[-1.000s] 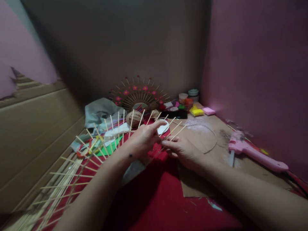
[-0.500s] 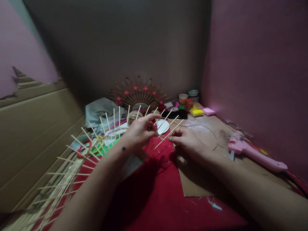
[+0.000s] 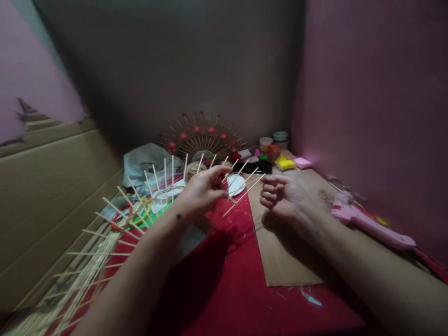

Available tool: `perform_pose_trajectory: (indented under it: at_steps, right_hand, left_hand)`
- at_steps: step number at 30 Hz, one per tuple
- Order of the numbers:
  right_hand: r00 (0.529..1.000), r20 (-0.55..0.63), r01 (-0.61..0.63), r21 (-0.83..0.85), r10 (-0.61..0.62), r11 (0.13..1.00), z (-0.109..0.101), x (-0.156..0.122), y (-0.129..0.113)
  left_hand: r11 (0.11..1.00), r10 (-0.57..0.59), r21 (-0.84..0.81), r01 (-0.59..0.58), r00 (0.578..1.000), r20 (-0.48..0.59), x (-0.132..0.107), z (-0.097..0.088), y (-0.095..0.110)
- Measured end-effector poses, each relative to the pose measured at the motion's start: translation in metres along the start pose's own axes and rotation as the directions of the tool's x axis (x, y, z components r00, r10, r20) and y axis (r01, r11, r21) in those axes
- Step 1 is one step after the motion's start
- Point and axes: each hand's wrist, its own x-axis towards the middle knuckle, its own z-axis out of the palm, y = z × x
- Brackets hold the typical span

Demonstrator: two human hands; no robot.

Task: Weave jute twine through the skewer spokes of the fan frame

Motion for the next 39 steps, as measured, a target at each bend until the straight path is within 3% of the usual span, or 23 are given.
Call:
perform_pose_trajectory:
  at_steps: [5, 9, 13, 15, 17, 19, 22, 25, 26, 28, 30, 31, 32, 33, 36, 37, 39]
  right_hand:
    - [0.996, 0.039, 0.071, 0.075, -0.074, 0.995, -0.003, 0.001, -0.003]
    - [0.982, 0.013, 0.188, 0.033, -0.189, 0.982, -0.002, 0.001, -0.004]
    - [0.931, -0.015, 0.36, -0.135, -0.365, 0.923, 0.002, -0.003, -0.002]
    - [0.929, -0.022, 0.353, -0.235, -0.368, 0.906, 0.005, -0.007, -0.001]
    - [0.95, -0.005, 0.279, -0.444, -0.313, 0.851, 0.008, -0.01, 0.001]
    - [0.964, 0.07, 0.223, -0.734, -0.255, 0.641, 0.009, -0.012, 0.004]
    - [0.957, 0.227, 0.254, -0.957, -0.183, 0.137, 0.006, -0.016, 0.015]
    - [0.937, 0.337, 0.277, -0.88, -0.095, -0.386, 0.001, -0.02, 0.03]
    - [0.929, 0.362, 0.275, -0.816, -0.08, -0.508, 0.0, -0.022, 0.035]
    - [0.908, 0.41, 0.277, -0.745, -0.088, -0.607, 0.001, -0.025, 0.039]
    - [0.883, 0.451, 0.302, -0.756, -0.128, -0.581, 0.005, -0.028, 0.036]
    - [0.876, 0.461, 0.337, -0.794, -0.14, -0.505, 0.008, -0.029, 0.032]
    - [0.877, 0.457, 0.379, -0.846, -0.145, -0.374, 0.011, -0.029, 0.027]
    - [0.882, 0.45, 0.421, -0.887, -0.144, -0.19, 0.014, -0.03, 0.022]
    - [0.887, 0.435, 0.458, -0.776, -0.158, 0.433, 0.019, -0.029, 0.01]
    - [0.888, 0.424, 0.444, -0.688, -0.179, 0.574, 0.019, -0.028, 0.008]
    - [0.906, 0.378, 0.386, -0.558, -0.189, 0.734, 0.019, -0.026, 0.008]
  left_hand:
    - [1.0, -0.013, -0.003, 0.013, 1.0, -0.023, -0.001, 0.002, 0.003]
    - [1.0, -0.008, -0.018, 0.008, 0.999, -0.033, -0.001, 0.003, 0.001]
    - [1.0, 0.005, -0.026, -0.006, 0.999, -0.041, 0.0, 0.002, -0.002]
    - [0.999, 0.004, -0.037, -0.007, 0.997, -0.071, 0.0, 0.0, -0.001]
    - [0.999, 0.004, -0.046, -0.009, 0.994, -0.107, -0.002, -0.003, 0.002]
    - [0.999, 0.02, -0.047, -0.026, 0.992, -0.128, -0.003, -0.007, 0.007]
    - [0.997, 0.061, -0.044, -0.067, 0.989, -0.133, -0.006, -0.012, 0.012]
    - [0.997, 0.071, -0.032, -0.076, 0.988, -0.14, -0.007, -0.014, 0.013]
    - [0.997, 0.068, -0.028, -0.073, 0.988, -0.141, -0.007, -0.013, 0.013]
    - [0.998, 0.058, -0.025, -0.062, 0.989, -0.139, -0.008, -0.011, 0.013]
    - [0.998, 0.048, -0.027, -0.052, 0.989, -0.137, -0.007, -0.009, 0.013]
    - [0.998, 0.044, -0.03, -0.048, 0.99, -0.136, -0.008, -0.009, 0.013]
    - [0.998, 0.042, -0.033, -0.047, 0.99, -0.134, -0.008, -0.008, 0.013]
    - [0.998, 0.043, -0.035, -0.048, 0.99, -0.135, -0.008, -0.008, 0.013]
    - [0.999, 0.04, -0.026, -0.044, 0.99, -0.134, -0.008, -0.007, 0.013]
    - [0.999, 0.041, -0.019, -0.044, 0.99, -0.136, -0.008, -0.007, 0.012]
    - [0.999, 0.05, -0.006, -0.051, 0.99, -0.132, -0.007, -0.006, 0.011]
